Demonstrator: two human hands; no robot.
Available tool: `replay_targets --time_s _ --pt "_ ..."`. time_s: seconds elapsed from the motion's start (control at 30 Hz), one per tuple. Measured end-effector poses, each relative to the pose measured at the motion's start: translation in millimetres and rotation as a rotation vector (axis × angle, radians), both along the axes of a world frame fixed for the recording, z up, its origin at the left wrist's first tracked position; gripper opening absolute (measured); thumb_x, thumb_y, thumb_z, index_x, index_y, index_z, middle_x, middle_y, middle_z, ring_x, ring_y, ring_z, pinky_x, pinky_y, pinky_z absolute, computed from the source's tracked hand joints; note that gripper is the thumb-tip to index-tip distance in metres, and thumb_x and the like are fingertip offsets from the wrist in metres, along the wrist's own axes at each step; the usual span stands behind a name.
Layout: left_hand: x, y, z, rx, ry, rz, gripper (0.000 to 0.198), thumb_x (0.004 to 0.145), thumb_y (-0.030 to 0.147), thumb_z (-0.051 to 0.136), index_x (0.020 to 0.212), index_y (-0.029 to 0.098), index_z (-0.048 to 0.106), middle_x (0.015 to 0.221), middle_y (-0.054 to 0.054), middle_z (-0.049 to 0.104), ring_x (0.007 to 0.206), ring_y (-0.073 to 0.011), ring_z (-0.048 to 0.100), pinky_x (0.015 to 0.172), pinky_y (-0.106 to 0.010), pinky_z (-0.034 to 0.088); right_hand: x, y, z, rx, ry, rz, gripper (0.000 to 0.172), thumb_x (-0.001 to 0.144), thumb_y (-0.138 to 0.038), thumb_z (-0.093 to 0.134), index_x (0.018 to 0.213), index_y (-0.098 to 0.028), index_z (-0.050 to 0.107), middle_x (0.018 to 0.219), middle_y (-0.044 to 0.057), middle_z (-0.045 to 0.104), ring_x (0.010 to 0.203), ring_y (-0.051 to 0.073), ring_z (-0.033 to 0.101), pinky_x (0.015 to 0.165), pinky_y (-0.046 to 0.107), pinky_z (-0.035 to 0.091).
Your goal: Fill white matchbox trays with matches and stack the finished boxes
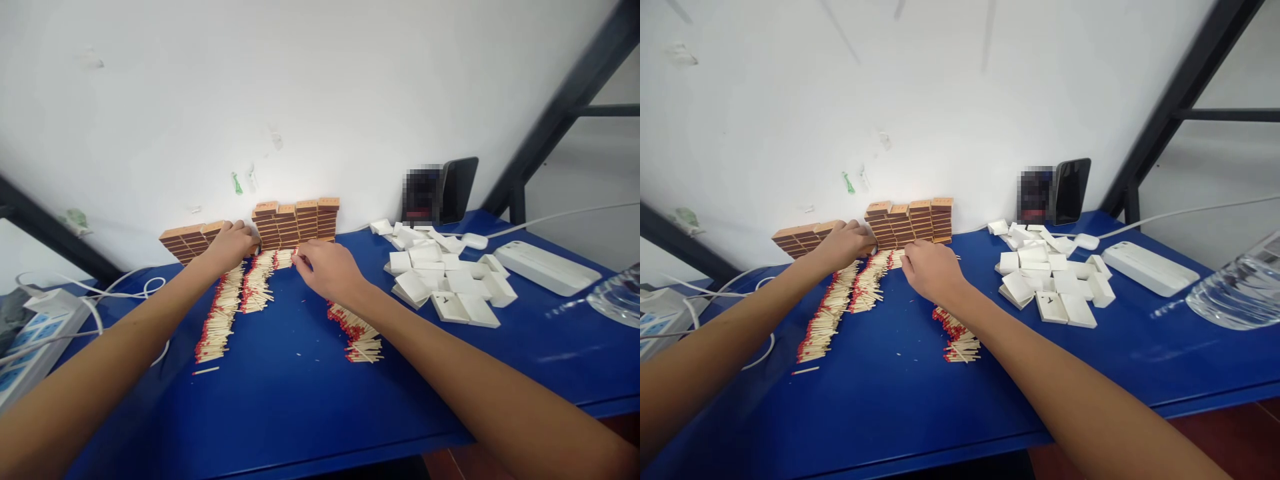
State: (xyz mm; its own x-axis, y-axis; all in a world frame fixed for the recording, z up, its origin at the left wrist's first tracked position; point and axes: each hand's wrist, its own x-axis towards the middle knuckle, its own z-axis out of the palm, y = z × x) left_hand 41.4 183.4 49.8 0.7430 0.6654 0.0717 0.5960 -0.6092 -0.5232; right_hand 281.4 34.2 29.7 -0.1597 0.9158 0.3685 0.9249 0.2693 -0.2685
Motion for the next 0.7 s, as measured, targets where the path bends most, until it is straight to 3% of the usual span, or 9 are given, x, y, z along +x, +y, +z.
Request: replay_targets --time_s 0.47,0.7 --pt "-3.8 0.6 7.3 -0.008 -0.016 -0.048 0.023 0.096 0.008 0.068 0.1 0.024 0.083 0.108 -0.013 0.074 0.109 -0.0309 0.055 0.084 -0.04 0.029 -0.1 0.5 -1.2 0.003 0.0 0.019 0.028 0.11 -0.026 0.05 0.092 -0.018 0.071 0.1 0.008 0.077 0.085 0.02 0.066 0.068 0.035 0.034" --pt "-4.5 3.1 8.6 -0.018 0.013 -0.048 0.035 0.099 0.011 0.058 0.107 0.03 0.087 0.109 -0.015 0.073 0.113 -0.0323 0.055 0.086 -0.042 0.032 -0.5 1.0 -2.0 0.002 -0.006 0.019 0.028 0.109 -0.026 0.05 0.093 -0.019 0.071 0.1 0.007 0.077 0.085 0.02 0.066 0.067 0.034 0.033"
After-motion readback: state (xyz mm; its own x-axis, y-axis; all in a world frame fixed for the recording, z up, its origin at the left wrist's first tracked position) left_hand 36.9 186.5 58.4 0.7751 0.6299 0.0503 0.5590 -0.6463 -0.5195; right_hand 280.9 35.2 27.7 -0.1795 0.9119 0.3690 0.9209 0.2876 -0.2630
